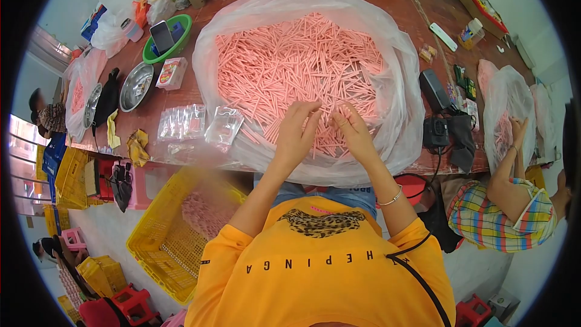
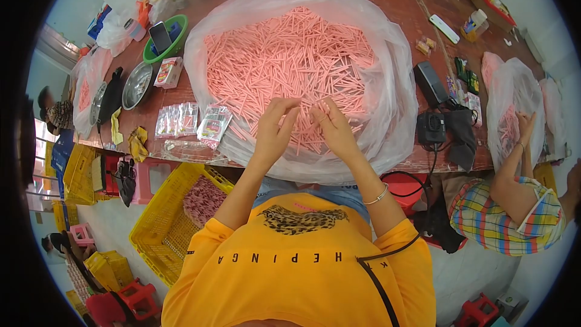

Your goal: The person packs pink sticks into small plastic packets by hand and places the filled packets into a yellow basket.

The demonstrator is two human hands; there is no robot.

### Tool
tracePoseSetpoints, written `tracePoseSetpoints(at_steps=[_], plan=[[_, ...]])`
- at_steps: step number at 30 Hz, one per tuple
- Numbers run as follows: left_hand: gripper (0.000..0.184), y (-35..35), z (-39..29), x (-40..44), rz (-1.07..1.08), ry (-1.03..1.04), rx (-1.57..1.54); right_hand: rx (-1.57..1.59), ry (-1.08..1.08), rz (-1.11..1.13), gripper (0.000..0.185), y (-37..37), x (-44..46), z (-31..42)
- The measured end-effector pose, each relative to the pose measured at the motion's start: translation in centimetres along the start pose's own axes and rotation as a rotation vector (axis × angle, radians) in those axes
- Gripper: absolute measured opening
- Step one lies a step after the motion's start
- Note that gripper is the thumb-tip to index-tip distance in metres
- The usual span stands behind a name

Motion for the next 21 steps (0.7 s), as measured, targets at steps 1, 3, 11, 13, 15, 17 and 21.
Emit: tracePoseSetpoints(at_steps=[1, 3, 11, 13, 15, 17, 21], plan=[[0.021, 0.2, -0.1, 0.1, 0.016, -0.008, -0.019, 0.021, 0.029, -0.019, 0.013, -0.1, -0.1, 0.0], [0.023, 0.4, -0.8, 0.3, 0.017, -0.008, -0.069, 0.063, 0.087, -0.059, 0.016, -0.4, -0.3, 0.3], [0.032, 2.8, -5.0, -0.6, 0.115, 0.115, 0.054, -0.08, -0.004, -0.12, 0.009, 0.8, -1.7, -0.4], [0.033, 4.8, -4.8, -2.1, 0.195, 0.318, 0.22, -0.077, 0.015, -0.102, 0.007, 1.1, -2.0, -1.8], [0.034, 4.5, -4.2, -2.4, 0.186, 0.31, 0.25, -0.091, 0.112, -0.06, 0.013, 0.9, -2.1, -3.4], [0.034, 3.9, -3.8, -2.3, 0.156, 0.275, 0.258, -0.131, 0.11, -0.067, 0.014, 0.7, -1.9, -2.9], [0.031, 3.9, -3.5, -1.9, 0.181, 0.205, 0.295, -0.208, 0.06, -0.092, 0.014, 1.1, -1.5, -2.5]])
Point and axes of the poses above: each hand's wrist, its own x-axis towards the middle knuckle, its own y-axis out of the palm, z = x × y, the point moved 9 cm from there along x, towards the middle knuckle, and after that the axes turned 4 degrees about -x, right-handed, at the moved point
